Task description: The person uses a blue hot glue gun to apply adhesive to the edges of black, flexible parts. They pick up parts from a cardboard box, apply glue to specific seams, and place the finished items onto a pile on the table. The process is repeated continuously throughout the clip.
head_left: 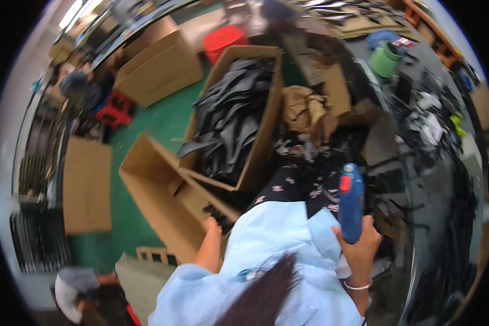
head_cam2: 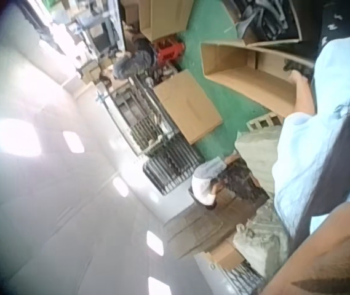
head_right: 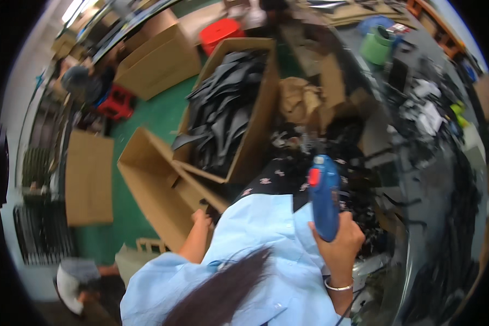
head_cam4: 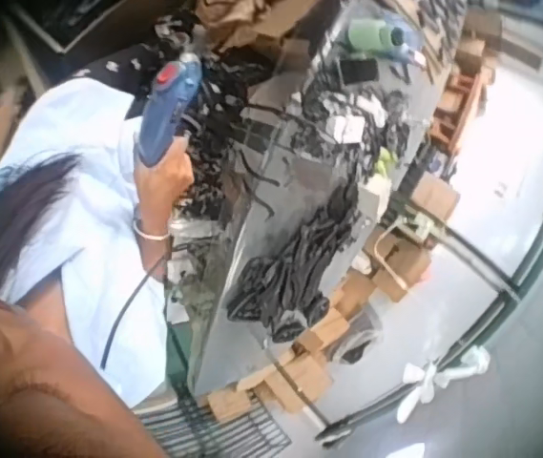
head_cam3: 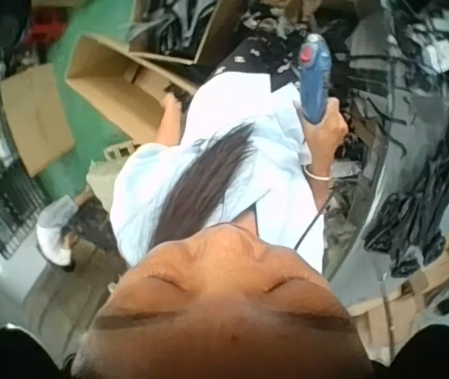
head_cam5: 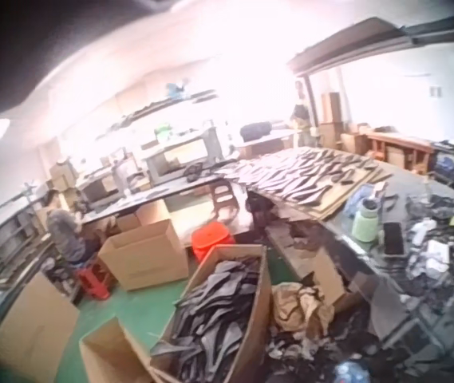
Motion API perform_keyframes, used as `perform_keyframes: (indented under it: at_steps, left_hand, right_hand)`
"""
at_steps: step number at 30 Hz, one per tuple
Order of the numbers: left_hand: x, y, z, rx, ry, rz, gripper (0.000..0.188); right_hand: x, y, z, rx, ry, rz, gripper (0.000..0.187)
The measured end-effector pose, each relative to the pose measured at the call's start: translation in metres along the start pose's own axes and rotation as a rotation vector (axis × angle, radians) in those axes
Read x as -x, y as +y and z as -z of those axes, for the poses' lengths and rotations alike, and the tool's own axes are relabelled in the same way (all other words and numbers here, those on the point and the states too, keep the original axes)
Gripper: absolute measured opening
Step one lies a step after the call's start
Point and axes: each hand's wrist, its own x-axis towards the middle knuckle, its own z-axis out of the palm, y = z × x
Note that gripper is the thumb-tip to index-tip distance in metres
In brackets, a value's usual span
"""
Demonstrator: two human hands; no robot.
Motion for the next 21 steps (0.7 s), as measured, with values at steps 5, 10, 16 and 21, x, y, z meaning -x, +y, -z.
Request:
perform_keyframes:
  at_steps: [5,10,16,21]
  left_hand:
    - [0.114,0.094,-0.095,-0.019,-0.332,-0.993,0.018]
    - [0.372,0.108,-0.188,-0.12,-1.171,-1.112,0.017]
    - [0.579,-0.03,-0.247,-0.746,-1.987,-1.547,0.016]
    - [0.694,-0.152,-0.26,-0.977,-2.009,-0.967,0.051]
  right_hand:
    - [0.0,0.018,0.005,0.055,0.066,0.054,0.049]
    - [0.016,0.039,0.017,-0.047,0.315,0.019,0.045]
    - [0.05,0.066,0.037,-0.258,0.618,-0.157,0.044]
    - [0.073,0.085,0.044,-0.348,0.806,-0.301,0.042]
